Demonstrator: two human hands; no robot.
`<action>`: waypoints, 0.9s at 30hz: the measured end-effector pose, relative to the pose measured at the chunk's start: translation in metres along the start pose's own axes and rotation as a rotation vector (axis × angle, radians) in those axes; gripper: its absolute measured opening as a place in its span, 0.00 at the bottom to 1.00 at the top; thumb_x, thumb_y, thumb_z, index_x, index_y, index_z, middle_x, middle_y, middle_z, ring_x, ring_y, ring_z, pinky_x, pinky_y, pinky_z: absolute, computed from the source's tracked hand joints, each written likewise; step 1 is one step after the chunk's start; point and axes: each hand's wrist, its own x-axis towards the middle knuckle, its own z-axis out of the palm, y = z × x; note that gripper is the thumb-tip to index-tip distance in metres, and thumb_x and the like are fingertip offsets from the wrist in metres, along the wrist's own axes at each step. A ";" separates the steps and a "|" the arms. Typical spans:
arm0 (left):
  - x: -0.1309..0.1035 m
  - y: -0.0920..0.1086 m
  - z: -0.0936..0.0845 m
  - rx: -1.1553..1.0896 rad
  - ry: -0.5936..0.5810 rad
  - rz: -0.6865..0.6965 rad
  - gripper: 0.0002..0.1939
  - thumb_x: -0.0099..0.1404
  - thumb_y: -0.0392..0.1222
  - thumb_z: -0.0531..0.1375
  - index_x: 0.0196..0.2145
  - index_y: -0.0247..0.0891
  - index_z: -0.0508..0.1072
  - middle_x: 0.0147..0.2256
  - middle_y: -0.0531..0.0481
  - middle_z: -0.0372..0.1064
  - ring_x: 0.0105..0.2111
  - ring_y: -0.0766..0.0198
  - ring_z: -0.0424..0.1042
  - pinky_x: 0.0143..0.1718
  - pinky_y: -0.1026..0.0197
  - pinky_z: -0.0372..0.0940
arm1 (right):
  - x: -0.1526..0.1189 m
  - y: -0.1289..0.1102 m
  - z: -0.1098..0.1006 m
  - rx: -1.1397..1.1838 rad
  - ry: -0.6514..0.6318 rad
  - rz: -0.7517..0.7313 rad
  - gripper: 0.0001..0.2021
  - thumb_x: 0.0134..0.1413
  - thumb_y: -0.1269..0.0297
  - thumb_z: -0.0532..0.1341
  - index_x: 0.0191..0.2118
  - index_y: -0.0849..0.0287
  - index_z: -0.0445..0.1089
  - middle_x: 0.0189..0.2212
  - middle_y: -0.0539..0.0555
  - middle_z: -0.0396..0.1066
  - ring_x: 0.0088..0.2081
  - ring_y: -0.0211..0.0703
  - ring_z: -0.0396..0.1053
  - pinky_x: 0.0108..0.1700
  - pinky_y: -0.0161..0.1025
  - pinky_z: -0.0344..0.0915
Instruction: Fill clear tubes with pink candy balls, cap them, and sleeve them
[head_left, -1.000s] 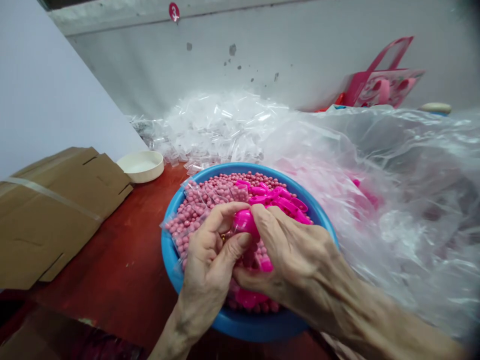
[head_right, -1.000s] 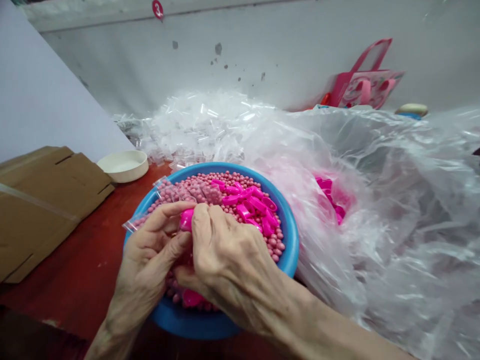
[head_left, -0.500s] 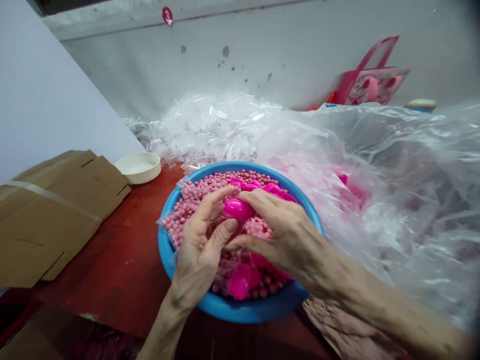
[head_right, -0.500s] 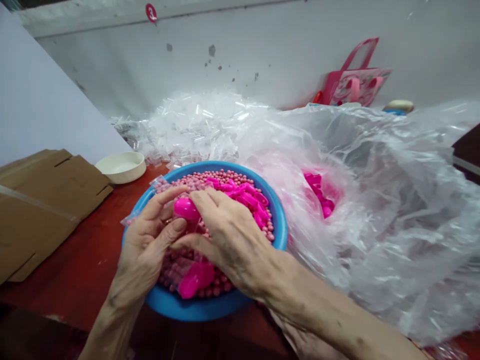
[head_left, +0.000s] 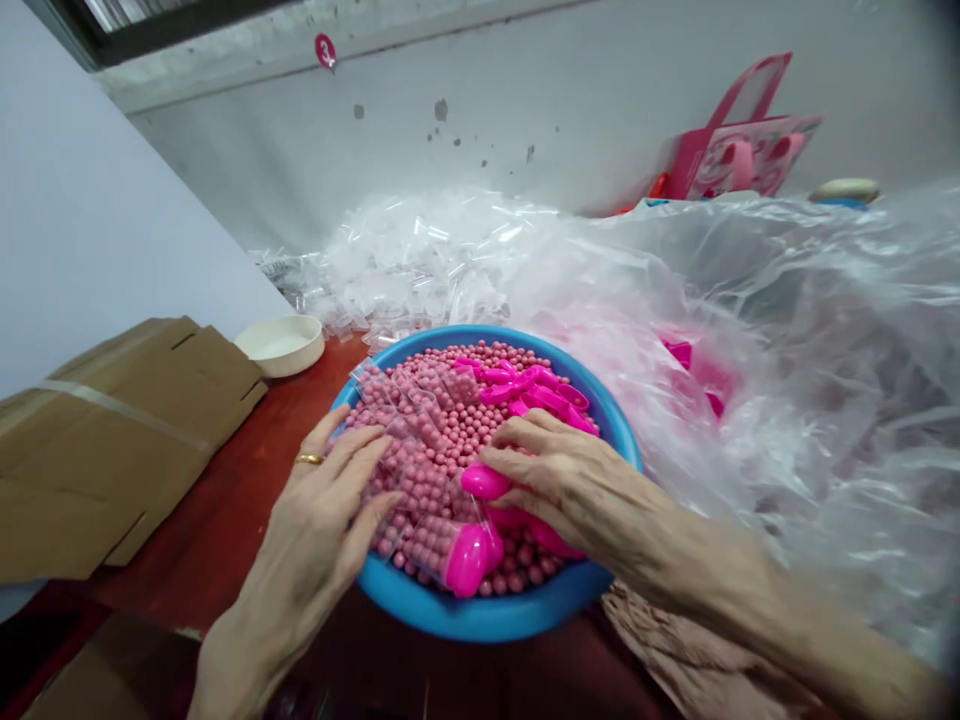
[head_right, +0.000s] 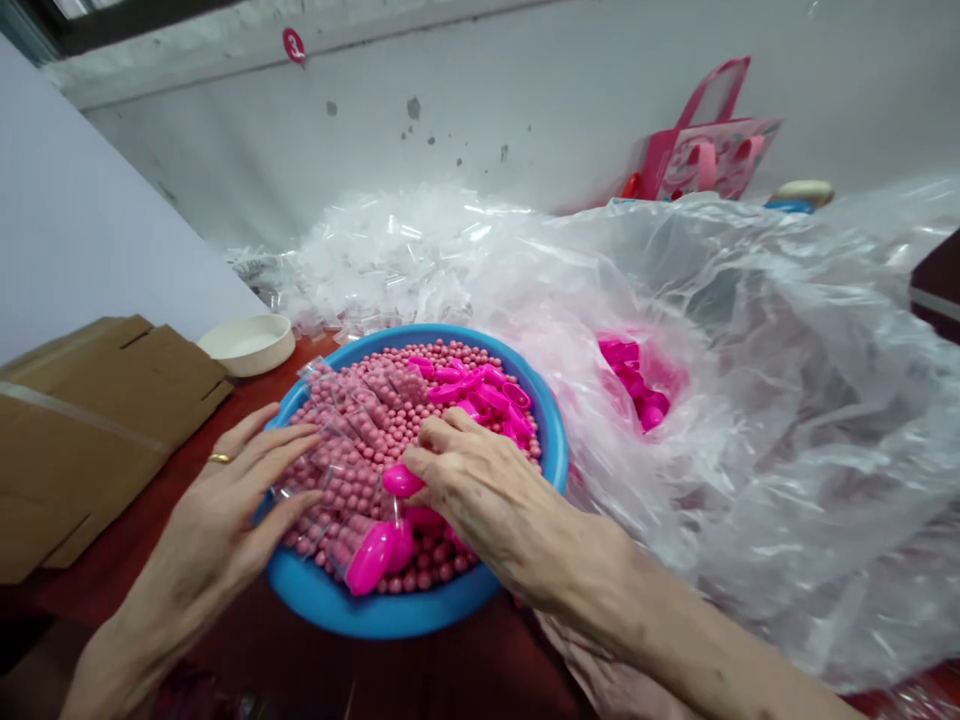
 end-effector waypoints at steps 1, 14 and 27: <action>0.001 -0.002 0.001 0.030 -0.039 0.026 0.14 0.64 0.35 0.55 0.46 0.26 0.71 0.47 0.34 0.70 0.58 0.42 0.55 0.54 0.39 0.61 | 0.002 0.001 0.000 0.022 0.006 -0.011 0.14 0.64 0.67 0.51 0.51 0.60 0.68 0.49 0.59 0.69 0.52 0.48 0.65 0.50 0.44 0.66; -0.002 0.022 0.006 0.030 -0.072 0.078 0.12 0.63 0.29 0.52 0.45 0.34 0.66 0.47 0.38 0.66 0.56 0.46 0.56 0.53 0.41 0.62 | 0.029 0.024 -0.031 0.277 -0.106 0.258 0.10 0.61 0.62 0.56 0.42 0.54 0.74 0.36 0.48 0.77 0.35 0.40 0.73 0.35 0.37 0.70; 0.002 0.022 0.008 0.017 0.042 -0.130 0.09 0.61 0.41 0.59 0.37 0.37 0.62 0.41 0.40 0.64 0.49 0.45 0.63 0.48 0.44 0.63 | 0.008 0.063 0.006 -0.091 0.075 0.416 0.06 0.53 0.71 0.60 0.26 0.60 0.70 0.29 0.55 0.68 0.33 0.45 0.66 0.38 0.43 0.64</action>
